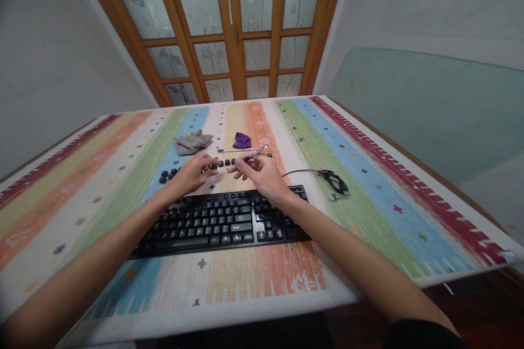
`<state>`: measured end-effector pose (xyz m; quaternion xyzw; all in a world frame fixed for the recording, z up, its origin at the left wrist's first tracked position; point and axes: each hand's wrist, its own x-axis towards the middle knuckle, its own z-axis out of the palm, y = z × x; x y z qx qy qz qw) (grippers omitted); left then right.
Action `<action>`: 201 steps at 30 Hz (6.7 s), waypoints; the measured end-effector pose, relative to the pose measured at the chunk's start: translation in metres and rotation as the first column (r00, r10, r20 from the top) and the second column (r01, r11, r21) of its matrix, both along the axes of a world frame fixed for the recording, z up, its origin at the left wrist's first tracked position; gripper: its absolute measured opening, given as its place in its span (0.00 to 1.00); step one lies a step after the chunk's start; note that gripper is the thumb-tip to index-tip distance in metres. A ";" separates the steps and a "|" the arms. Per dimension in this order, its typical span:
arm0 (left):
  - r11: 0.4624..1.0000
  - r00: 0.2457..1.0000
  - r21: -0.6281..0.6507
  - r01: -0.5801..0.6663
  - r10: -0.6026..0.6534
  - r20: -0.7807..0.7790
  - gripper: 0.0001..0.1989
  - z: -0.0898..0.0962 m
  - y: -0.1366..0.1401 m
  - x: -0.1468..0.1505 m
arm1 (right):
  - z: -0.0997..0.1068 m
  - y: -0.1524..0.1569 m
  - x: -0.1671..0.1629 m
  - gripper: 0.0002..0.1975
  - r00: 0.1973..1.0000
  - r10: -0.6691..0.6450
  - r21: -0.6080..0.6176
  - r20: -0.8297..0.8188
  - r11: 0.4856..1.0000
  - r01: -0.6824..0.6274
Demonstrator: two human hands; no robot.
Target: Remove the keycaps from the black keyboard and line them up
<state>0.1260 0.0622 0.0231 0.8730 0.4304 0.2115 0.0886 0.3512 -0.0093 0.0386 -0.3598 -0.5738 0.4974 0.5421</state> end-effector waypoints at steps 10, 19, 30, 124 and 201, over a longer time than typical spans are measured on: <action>0.998 0.995 -0.006 0.059 -0.059 -0.081 0.02 -0.008 0.010 0.009 | 0.002 -0.004 0.004 0.19 0.994 0.087 0.018 0.068 0.996 -0.088; 0.999 0.999 0.043 0.029 -0.027 -0.042 0.03 -0.018 0.015 0.014 | 0.004 -0.004 0.004 0.17 0.987 0.132 0.009 0.090 0.991 -0.133; 0.999 0.998 0.041 -0.009 0.011 -0.059 0.04 -0.020 0.020 0.007 | -0.002 -0.003 0.003 0.15 0.977 0.174 0.002 0.119 0.984 -0.175; 0.877 0.641 -0.400 0.267 0.148 0.753 0.15 0.017 -0.075 0.024 | -0.011 0.003 -0.025 0.27 0.983 -0.024 -0.109 -0.181 0.994 0.004; 0.803 0.465 -0.462 0.378 0.267 0.844 0.17 0.014 -0.077 0.038 | -0.008 -0.023 -0.025 0.18 0.939 -0.322 -0.010 -0.121 0.946 0.323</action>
